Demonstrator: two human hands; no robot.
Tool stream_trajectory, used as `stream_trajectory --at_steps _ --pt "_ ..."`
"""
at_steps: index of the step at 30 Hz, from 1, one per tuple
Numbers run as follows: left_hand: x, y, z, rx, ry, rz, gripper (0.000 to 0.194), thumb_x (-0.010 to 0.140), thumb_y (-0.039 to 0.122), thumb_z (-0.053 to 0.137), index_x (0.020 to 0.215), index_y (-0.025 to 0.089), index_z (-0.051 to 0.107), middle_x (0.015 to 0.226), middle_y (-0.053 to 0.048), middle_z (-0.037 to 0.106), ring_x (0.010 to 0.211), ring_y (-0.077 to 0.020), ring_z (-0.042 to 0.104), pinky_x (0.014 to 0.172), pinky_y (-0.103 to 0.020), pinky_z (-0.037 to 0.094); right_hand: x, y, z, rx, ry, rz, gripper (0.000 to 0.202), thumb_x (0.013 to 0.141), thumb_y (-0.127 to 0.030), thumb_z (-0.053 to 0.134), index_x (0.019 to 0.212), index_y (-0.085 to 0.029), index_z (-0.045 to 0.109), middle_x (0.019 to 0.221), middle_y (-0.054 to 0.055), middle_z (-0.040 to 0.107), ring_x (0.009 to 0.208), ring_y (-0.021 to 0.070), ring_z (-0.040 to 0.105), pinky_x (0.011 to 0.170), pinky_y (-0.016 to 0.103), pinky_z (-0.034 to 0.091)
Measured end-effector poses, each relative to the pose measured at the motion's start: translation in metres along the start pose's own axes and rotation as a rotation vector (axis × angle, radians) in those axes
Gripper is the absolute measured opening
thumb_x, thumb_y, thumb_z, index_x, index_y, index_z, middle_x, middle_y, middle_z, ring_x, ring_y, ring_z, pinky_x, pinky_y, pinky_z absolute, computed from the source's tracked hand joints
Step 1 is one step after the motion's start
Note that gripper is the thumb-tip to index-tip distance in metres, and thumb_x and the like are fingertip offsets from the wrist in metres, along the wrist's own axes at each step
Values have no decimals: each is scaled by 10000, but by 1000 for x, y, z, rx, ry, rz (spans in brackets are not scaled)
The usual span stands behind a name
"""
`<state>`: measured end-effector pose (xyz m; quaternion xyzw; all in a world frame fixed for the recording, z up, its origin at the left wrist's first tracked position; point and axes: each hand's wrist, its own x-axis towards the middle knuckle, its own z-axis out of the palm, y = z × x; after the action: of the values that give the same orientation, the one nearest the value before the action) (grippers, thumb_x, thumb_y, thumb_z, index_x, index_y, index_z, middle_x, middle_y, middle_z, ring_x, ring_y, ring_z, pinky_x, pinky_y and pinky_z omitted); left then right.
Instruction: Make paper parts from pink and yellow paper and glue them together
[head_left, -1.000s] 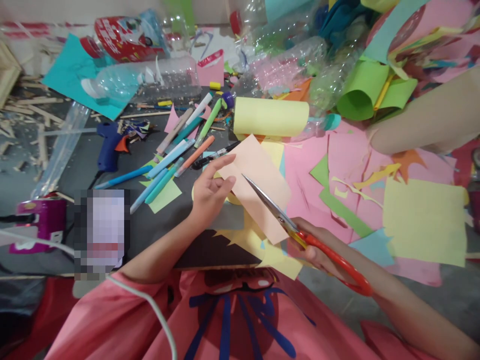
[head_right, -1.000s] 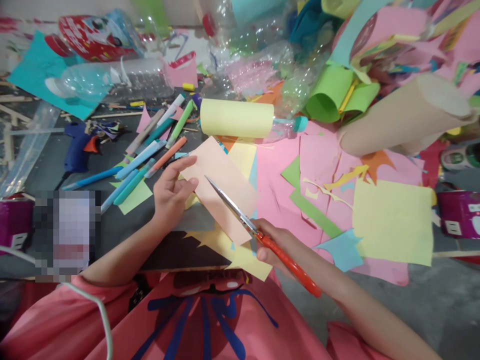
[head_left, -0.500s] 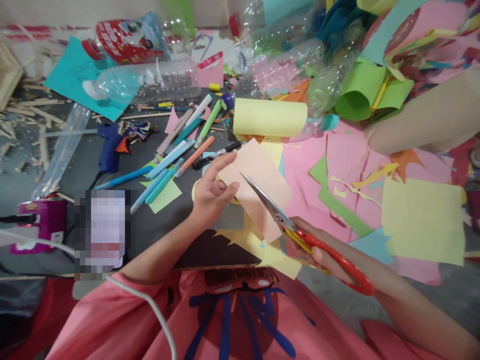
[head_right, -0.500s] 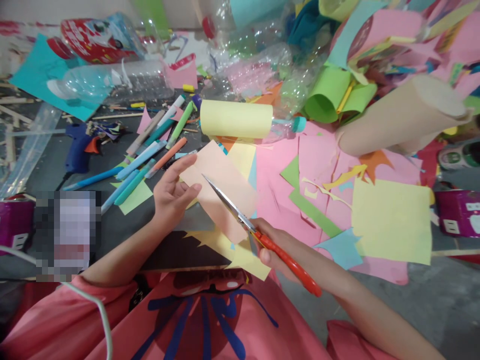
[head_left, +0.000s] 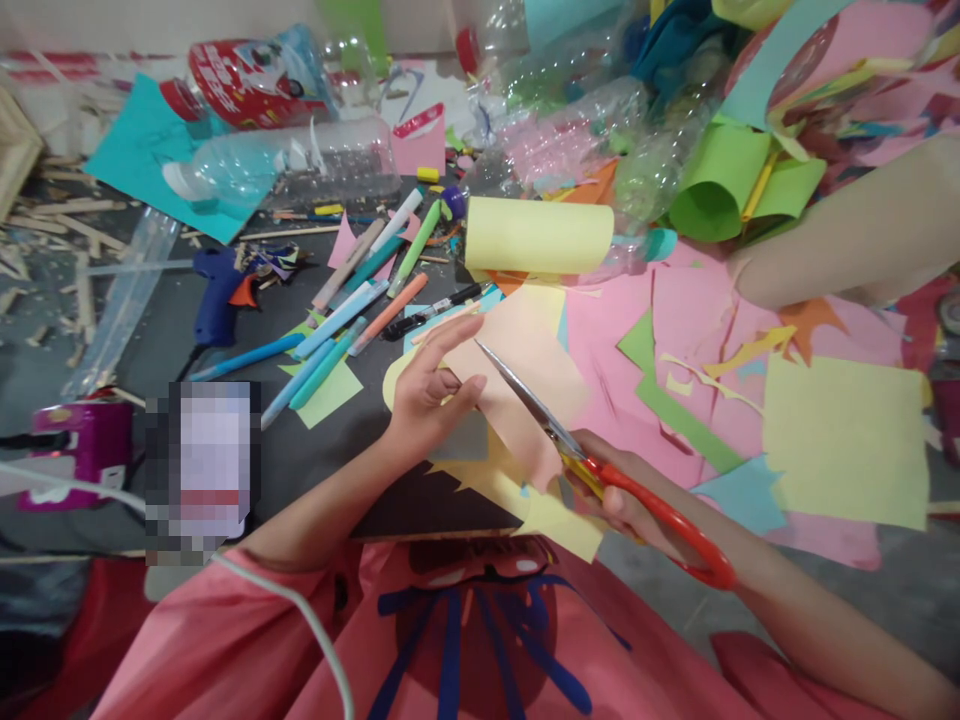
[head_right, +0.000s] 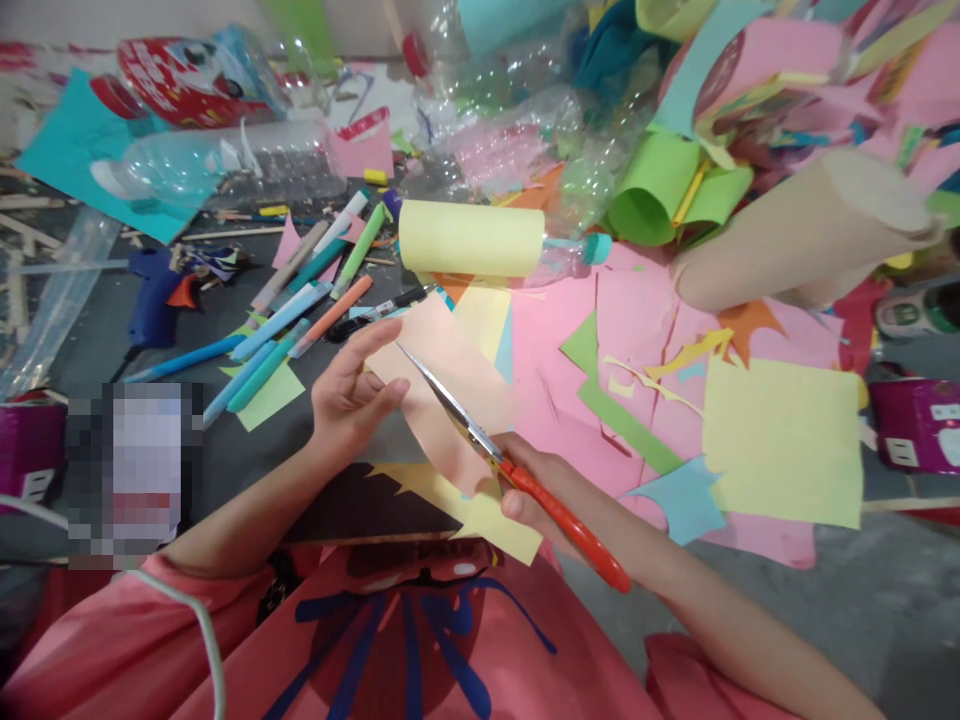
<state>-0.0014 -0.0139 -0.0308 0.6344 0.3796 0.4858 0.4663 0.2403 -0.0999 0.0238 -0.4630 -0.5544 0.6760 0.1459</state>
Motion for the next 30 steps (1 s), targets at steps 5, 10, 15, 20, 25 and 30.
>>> stream_trajectory --at_steps 5,10,15,20,25,30 --pt "1 -1 -1 17 13 -36 432 890 375 691 1311 308 617 1365 -108 603 462 29 457 406 -121 412 4 -1 2 122 6 21 573 846 -765 484 1016 -218 491 695 -62 386 527 73 294 425 211 238" --pt "1 -1 -1 26 6 -65 446 889 425 682 1306 282 614 1393 -124 587 502 11 514 422 -126 437 5 8 6 152 38 40 573 853 -749 497 1050 -211 504 748 -50 418 538 63 308 430 204 237" --pt "2 -1 -1 18 2 -76 457 877 421 694 1295 257 608 1396 -132 587 653 -61 629 430 -126 436 2 16 5 175 21 40 527 867 -721 508 1054 -228 483 759 -53 447 523 56 286 421 199 213" --pt "4 -5 1 -35 37 -54 491 841 422 728 1281 258 583 1365 -130 605 1111 -236 657 464 -137 464 2 11 5 161 45 11 556 860 -742 491 1053 -221 486 718 -51 428 520 68 285 415 208 217" --pt "5 -6 2 -47 74 -107 482 822 428 744 1238 237 592 1337 -128 628 1229 -268 592 513 -159 495 4 5 3 123 74 1 642 837 -781 476 1132 -211 506 717 -48 422 510 69 308 402 206 247" --pt "5 -7 2 -89 67 -181 455 844 424 721 1243 237 606 1362 -127 623 975 -205 687 542 -203 521 0 -5 -5 92 -15 -4 595 898 -747 378 1166 -224 467 679 -52 405 489 92 297 386 234 279"
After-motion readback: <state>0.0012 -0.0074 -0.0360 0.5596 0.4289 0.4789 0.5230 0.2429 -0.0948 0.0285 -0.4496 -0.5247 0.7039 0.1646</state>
